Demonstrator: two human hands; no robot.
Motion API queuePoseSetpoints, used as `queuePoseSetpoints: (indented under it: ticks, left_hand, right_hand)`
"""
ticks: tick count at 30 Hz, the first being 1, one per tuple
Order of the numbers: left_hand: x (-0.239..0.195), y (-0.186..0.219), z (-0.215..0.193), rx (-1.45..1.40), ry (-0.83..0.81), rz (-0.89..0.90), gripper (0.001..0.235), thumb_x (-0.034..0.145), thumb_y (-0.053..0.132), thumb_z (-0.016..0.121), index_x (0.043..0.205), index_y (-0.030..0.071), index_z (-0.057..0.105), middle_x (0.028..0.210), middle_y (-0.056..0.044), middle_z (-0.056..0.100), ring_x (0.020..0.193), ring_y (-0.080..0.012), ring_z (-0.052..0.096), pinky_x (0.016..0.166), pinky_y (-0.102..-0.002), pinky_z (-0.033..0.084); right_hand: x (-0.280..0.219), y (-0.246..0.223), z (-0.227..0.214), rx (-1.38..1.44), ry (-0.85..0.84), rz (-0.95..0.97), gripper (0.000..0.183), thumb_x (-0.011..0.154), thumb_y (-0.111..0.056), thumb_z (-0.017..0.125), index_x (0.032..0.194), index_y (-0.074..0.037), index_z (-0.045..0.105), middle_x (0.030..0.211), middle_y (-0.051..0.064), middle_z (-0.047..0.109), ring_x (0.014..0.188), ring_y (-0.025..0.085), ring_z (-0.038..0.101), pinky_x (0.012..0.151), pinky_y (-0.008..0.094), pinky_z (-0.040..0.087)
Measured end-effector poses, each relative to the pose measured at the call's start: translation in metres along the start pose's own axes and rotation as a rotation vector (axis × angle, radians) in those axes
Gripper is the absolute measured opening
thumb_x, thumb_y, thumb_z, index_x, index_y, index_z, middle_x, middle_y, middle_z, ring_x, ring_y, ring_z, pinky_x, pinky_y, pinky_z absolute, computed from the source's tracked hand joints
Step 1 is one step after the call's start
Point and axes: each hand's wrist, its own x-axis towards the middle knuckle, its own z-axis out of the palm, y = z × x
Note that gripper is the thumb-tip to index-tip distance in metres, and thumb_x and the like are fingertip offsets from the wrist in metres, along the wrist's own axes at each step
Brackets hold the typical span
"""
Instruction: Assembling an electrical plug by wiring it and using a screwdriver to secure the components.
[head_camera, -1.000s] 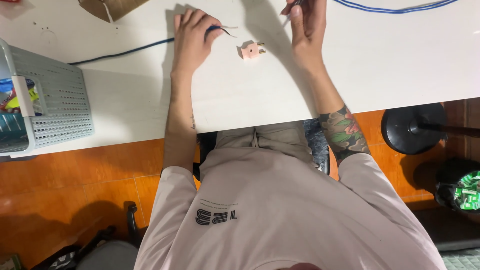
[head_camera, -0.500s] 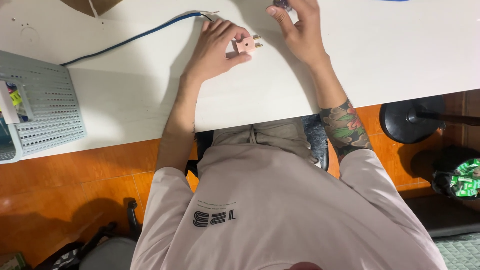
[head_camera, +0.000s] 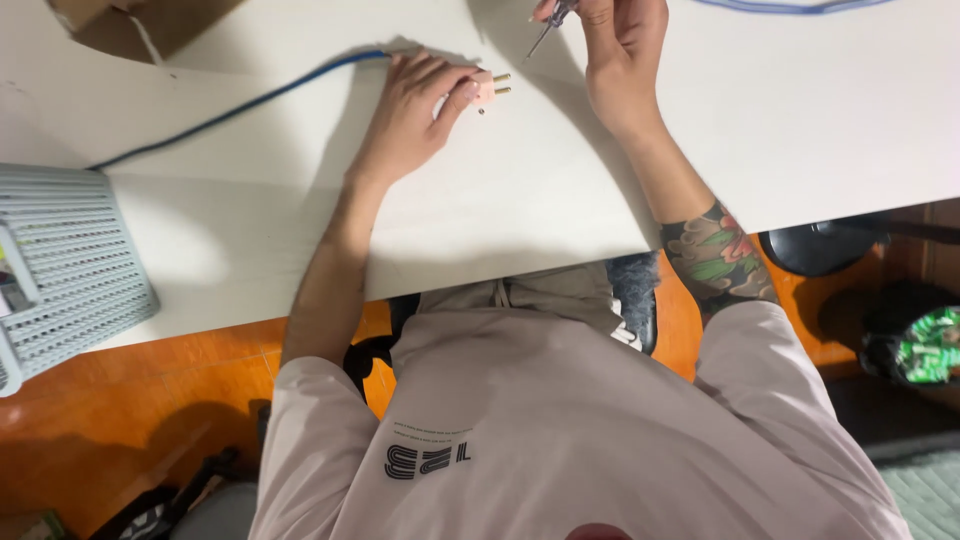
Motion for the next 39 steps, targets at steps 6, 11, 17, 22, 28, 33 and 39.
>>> queuePoseSetpoints:
  ticks: [6, 11, 17, 22, 28, 33, 39]
  left_hand:
    - [-0.008, 0.009, -0.005, -0.161, -0.006, -0.127, 0.032, 0.128, 0.020, 0.053, 0.147, 0.010, 0.076, 0.106, 0.002, 0.082, 0.102, -0.0220, 0.068, 0.108, -0.038, 0.038]
    - [-0.002, 0.017, -0.020, -0.280, 0.168, -0.216, 0.034, 0.129, 0.026, 0.054, 0.151, 0.010, 0.074, 0.103, -0.002, 0.085, 0.095, -0.0165, 0.073, 0.105, -0.034, 0.044]
    - [-0.003, 0.020, -0.035, -0.515, 0.425, -0.440, 0.040, 0.126, 0.037, 0.053, 0.151, 0.013, 0.072, 0.129, -0.003, 0.080, 0.105, -0.0149, 0.067, 0.096, -0.028, 0.066]
    - [-0.003, 0.020, -0.043, -0.552, 0.436, -0.512, 0.046, 0.124, 0.045, 0.052, 0.155, 0.016, 0.071, 0.106, 0.002, 0.069, 0.097, -0.0149, 0.072, 0.100, -0.027, 0.063]
    - [-0.003, 0.018, -0.046, -0.606, 0.462, -0.480, 0.046, 0.123, 0.045, 0.054, 0.154, 0.015, 0.070, 0.141, -0.002, 0.079, 0.093, -0.0162, 0.073, 0.094, -0.025, 0.059]
    - [-0.003, 0.015, -0.046, -0.595, 0.500, -0.468, 0.045, 0.123, 0.045, 0.055, 0.151, 0.014, 0.072, 0.135, -0.001, 0.080, 0.092, -0.0160, 0.073, 0.090, -0.024, 0.058]
    - [-0.004, 0.016, -0.047, -0.618, 0.500, -0.455, 0.044, 0.123, 0.042, 0.055, 0.153, 0.014, 0.072, 0.146, -0.001, 0.077, 0.107, -0.0147, 0.071, 0.089, -0.026, 0.065]
  right_hand:
    - [-0.017, 0.028, -0.023, -0.498, -0.267, 0.047, 0.035, 0.133, -0.032, 0.065, 0.123, 0.000, 0.055, 0.100, 0.010, 0.053, 0.087, 0.026, 0.047, 0.082, 0.043, 0.039]
    - [-0.020, 0.044, -0.036, -0.615, -0.444, -0.032, 0.026, 0.124, -0.004, 0.095, 0.111, -0.006, 0.073, 0.100, 0.005, 0.071, 0.081, 0.018, 0.062, 0.075, 0.034, 0.047]
    - [-0.027, 0.041, -0.021, -0.752, -0.752, -0.216, 0.022, 0.113, -0.008, 0.090, 0.129, -0.022, 0.094, 0.097, -0.003, 0.088, 0.076, 0.010, 0.076, 0.062, 0.028, 0.053]
    - [-0.041, 0.047, -0.018, -0.988, -0.820, -0.316, 0.042, 0.111, -0.023, 0.081, 0.150, -0.039, 0.084, 0.104, -0.010, 0.078, 0.068, 0.015, 0.062, 0.054, 0.033, 0.039]
    - [-0.041, 0.035, -0.014, -0.890, -0.793, -0.344, 0.043, 0.107, -0.012, 0.083, 0.145, -0.033, 0.088, 0.118, -0.007, 0.065, 0.072, 0.012, 0.057, 0.057, 0.030, 0.048]
    - [-0.029, 0.033, -0.026, -0.875, -0.675, -0.388, 0.019, 0.111, -0.017, 0.092, 0.128, -0.025, 0.094, 0.111, -0.003, 0.071, 0.070, 0.012, 0.058, 0.055, 0.030, 0.040]
    - [-0.029, 0.032, -0.025, -0.877, -0.707, -0.367, 0.020, 0.111, -0.020, 0.094, 0.128, -0.030, 0.094, 0.108, -0.005, 0.068, 0.067, 0.011, 0.051, 0.054, 0.029, 0.035]
